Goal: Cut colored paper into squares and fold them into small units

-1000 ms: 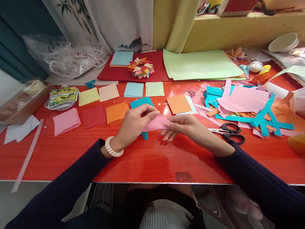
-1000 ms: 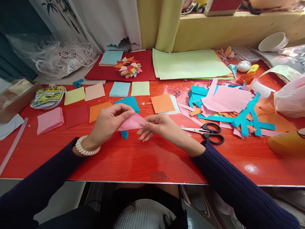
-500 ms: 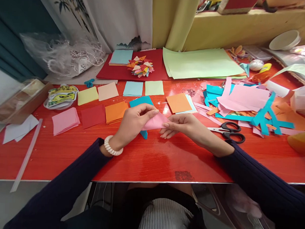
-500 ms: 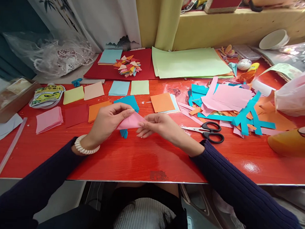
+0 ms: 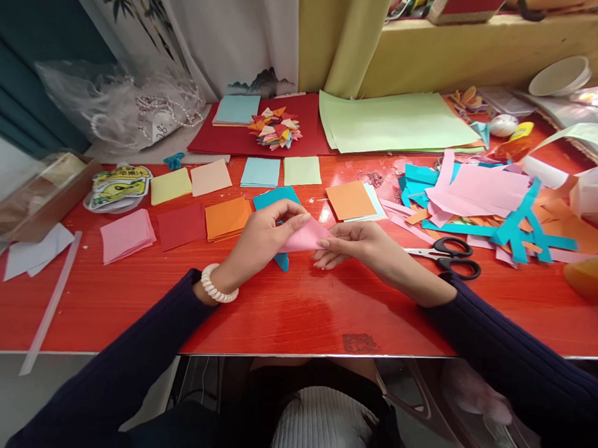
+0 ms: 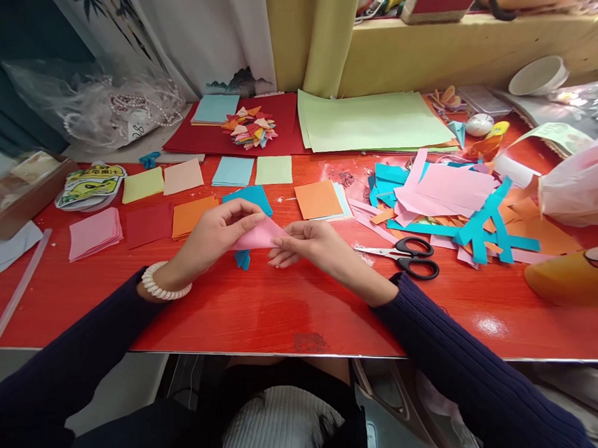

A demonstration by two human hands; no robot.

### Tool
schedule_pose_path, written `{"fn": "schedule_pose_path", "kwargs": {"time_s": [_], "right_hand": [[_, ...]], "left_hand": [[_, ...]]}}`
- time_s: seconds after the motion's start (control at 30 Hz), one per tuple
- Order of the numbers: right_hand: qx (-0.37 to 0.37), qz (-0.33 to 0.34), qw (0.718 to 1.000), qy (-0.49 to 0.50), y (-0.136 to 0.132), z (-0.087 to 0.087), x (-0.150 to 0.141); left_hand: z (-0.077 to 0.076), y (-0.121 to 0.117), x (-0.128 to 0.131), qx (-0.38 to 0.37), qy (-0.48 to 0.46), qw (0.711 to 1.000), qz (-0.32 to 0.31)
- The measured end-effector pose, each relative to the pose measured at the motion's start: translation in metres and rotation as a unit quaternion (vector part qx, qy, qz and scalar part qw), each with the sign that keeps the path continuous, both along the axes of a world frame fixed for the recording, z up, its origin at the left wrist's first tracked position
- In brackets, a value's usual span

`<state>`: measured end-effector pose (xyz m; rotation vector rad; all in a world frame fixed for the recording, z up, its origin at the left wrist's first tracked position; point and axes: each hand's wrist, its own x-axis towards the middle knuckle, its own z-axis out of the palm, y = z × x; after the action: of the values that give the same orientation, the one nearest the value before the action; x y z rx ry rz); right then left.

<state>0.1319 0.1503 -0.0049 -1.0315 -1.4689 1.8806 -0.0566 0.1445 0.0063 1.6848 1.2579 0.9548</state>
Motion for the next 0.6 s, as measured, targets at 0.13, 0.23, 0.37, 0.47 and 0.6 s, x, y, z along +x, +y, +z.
{"fn": "schedule_pose_path", "kwargs": {"time_s": [0.13, 0.23, 0.37, 0.47, 0.6], "right_hand": [[0.008, -0.007, 1.000, 0.003, 0.0006, -0.0018, 0.0010], [0.009, -0.009, 1.000, 0.007, 0.0001, -0.0013, 0.0007], [0.003, -0.010, 1.000, 0.007, -0.0010, -0.0005, -0.0004], [-0.001, -0.007, 1.000, 0.009, -0.0015, -0.0008, -0.0002], [-0.002, -0.002, 1.000, 0.012, -0.0015, -0.0007, 0.0002]], "left_hand": [[0.0016, -0.0014, 0.0001, -0.025, 0.042, 0.998, -0.041], [0.0017, -0.0031, 0.0012, -0.024, 0.045, 0.998, -0.024], [0.0009, -0.0042, 0.0026, -0.032, 0.029, 0.999, -0.002], [0.0012, -0.0045, 0.0033, -0.036, 0.035, 0.999, 0.009], [0.0017, -0.0050, 0.0042, -0.037, 0.037, 0.999, 0.017]]}}
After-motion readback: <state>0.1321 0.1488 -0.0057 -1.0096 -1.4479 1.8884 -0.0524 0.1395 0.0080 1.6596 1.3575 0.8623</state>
